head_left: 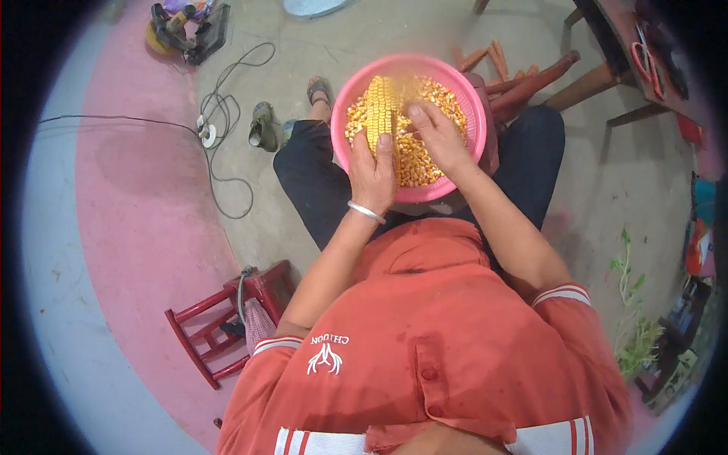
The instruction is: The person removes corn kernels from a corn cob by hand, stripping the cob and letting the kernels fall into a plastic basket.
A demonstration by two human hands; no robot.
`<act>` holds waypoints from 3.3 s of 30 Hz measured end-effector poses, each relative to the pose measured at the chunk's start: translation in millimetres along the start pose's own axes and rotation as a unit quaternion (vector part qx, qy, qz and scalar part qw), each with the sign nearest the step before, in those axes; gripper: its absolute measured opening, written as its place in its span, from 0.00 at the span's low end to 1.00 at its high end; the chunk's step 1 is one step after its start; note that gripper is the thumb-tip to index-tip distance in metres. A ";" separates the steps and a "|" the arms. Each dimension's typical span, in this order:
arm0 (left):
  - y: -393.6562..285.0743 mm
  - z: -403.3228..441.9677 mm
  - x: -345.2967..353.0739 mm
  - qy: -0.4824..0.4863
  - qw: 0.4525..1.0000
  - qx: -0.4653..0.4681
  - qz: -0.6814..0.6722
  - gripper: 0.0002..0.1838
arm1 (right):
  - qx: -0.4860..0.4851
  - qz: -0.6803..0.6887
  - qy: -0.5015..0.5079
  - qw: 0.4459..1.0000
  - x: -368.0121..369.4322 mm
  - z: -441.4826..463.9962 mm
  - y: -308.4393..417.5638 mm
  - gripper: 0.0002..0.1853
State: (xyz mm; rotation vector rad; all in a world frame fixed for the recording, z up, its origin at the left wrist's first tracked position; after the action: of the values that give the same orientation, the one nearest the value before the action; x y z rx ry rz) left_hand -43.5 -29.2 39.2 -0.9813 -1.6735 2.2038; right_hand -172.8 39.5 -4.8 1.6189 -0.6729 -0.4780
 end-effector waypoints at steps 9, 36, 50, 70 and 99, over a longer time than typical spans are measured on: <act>31.0 -23.6 27.4 0.122 0.862 -0.280 -0.405 0.25 | -0.010 -0.085 0.036 0.996 8.3 6.6 4.2 0.34; 23.9 -32.5 19.8 0.046 0.996 -0.078 -0.023 0.22 | -0.039 -0.175 -0.034 0.983 22.8 -23.3 7.2 0.19; 40.6 -28.9 21.3 0.063 0.903 -0.207 -0.372 0.24 | -0.015 -0.045 0.001 0.999 11.9 -14.8 -8.8 0.27; 40.1 -23.3 15.7 0.085 0.981 -0.127 -0.118 0.25 | -0.015 -0.338 0.058 0.939 13.2 -5.9 8.8 0.19; 35.2 17.3 27.9 0.083 0.966 -0.173 -0.171 0.22 | -0.008 -0.139 0.014 0.990 3.5 -43.1 -14.7 0.25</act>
State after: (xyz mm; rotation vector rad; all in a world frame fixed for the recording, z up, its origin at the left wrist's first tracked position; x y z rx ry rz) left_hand -67.4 -39.7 -1.3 -0.8433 -2.0110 1.6021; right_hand -139.9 70.2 -12.2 1.7105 -0.4211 -0.6591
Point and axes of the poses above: each hand's wrist, its own z-axis towards the middle knuckle, its own x-axis out of the palm, y = z × x, the point moved 5 cm from there along z, towards the middle knuckle, and after that the axes turned 2 degrees about x, right-handed, at the moved point
